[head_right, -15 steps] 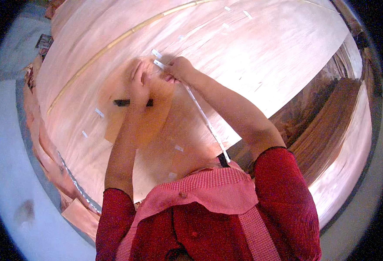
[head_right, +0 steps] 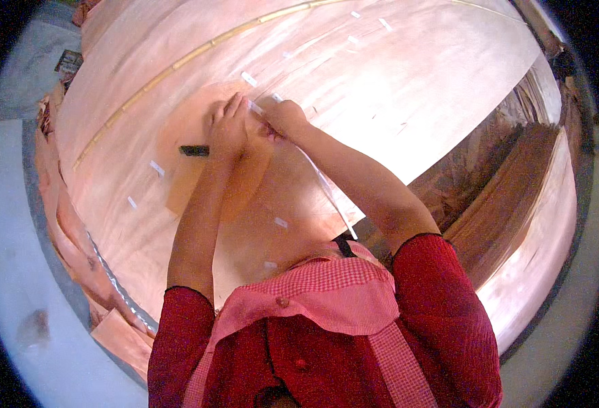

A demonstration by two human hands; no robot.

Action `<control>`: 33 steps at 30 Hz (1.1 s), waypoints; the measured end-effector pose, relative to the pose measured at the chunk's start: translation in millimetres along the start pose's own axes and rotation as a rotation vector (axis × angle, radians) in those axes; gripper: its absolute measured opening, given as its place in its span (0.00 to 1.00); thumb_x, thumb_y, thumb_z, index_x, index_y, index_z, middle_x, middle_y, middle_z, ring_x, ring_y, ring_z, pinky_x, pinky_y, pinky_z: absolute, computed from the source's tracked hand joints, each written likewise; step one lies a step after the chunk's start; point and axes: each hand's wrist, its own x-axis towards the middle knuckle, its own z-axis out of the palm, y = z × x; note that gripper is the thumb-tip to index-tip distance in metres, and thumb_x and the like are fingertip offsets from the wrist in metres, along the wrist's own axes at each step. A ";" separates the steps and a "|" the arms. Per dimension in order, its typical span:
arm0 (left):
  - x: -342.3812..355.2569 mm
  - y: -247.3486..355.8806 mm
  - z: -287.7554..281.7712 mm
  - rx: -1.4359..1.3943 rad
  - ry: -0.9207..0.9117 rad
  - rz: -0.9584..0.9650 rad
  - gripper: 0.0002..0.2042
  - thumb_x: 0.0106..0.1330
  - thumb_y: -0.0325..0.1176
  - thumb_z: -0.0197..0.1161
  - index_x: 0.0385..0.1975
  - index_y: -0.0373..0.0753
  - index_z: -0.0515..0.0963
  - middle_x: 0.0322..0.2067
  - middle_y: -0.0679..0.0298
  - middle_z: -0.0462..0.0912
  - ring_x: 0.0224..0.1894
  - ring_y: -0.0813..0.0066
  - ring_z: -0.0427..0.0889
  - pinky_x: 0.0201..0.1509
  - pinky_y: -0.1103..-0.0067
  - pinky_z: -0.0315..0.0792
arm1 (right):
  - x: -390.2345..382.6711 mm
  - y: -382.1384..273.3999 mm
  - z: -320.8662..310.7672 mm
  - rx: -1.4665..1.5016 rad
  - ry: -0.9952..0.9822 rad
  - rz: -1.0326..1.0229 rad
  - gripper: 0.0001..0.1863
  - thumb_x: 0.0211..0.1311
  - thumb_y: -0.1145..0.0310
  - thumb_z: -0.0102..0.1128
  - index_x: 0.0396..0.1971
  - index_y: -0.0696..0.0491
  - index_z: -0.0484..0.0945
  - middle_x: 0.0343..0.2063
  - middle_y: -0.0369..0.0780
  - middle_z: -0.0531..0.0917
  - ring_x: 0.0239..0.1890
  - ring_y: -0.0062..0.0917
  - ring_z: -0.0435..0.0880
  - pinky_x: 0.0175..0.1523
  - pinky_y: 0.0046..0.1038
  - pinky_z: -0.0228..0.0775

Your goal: The person cuts wood veneer sheets using a hand knife, following a layout guide and clearing away scraps.

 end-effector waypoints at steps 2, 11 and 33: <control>1.9 -7.5 1.9 -0.162 0.018 -0.058 0.17 0.56 0.28 0.51 0.47 0.41 0.71 0.53 0.66 0.68 0.52 0.65 0.65 0.55 0.70 0.60 | -5.6 -1.9 1.7 0.136 -0.007 0.010 0.14 0.56 0.66 0.53 0.18 0.60 0.74 0.13 0.41 0.76 0.09 0.21 0.72 0.13 0.21 0.64; 4.2 -5.1 6.0 -0.079 0.073 -0.037 0.15 0.54 0.29 0.53 0.43 0.42 0.75 0.51 0.71 0.70 0.52 0.69 0.66 0.54 0.70 0.59 | 0.5 5.8 1.3 0.124 0.008 -0.006 0.14 0.56 0.68 0.48 0.15 0.59 0.73 0.11 0.40 0.75 0.09 0.21 0.72 0.12 0.23 0.63; 37.1 38.8 -31.6 0.039 -0.250 0.022 0.13 0.58 0.41 0.54 0.40 0.48 0.77 0.51 0.65 0.70 0.62 0.62 0.53 0.59 0.46 0.39 | 39.3 31.4 -108.6 -0.496 0.276 -0.495 0.08 0.54 0.67 0.54 0.23 0.56 0.77 0.13 0.39 0.75 0.13 0.20 0.72 0.18 0.21 0.64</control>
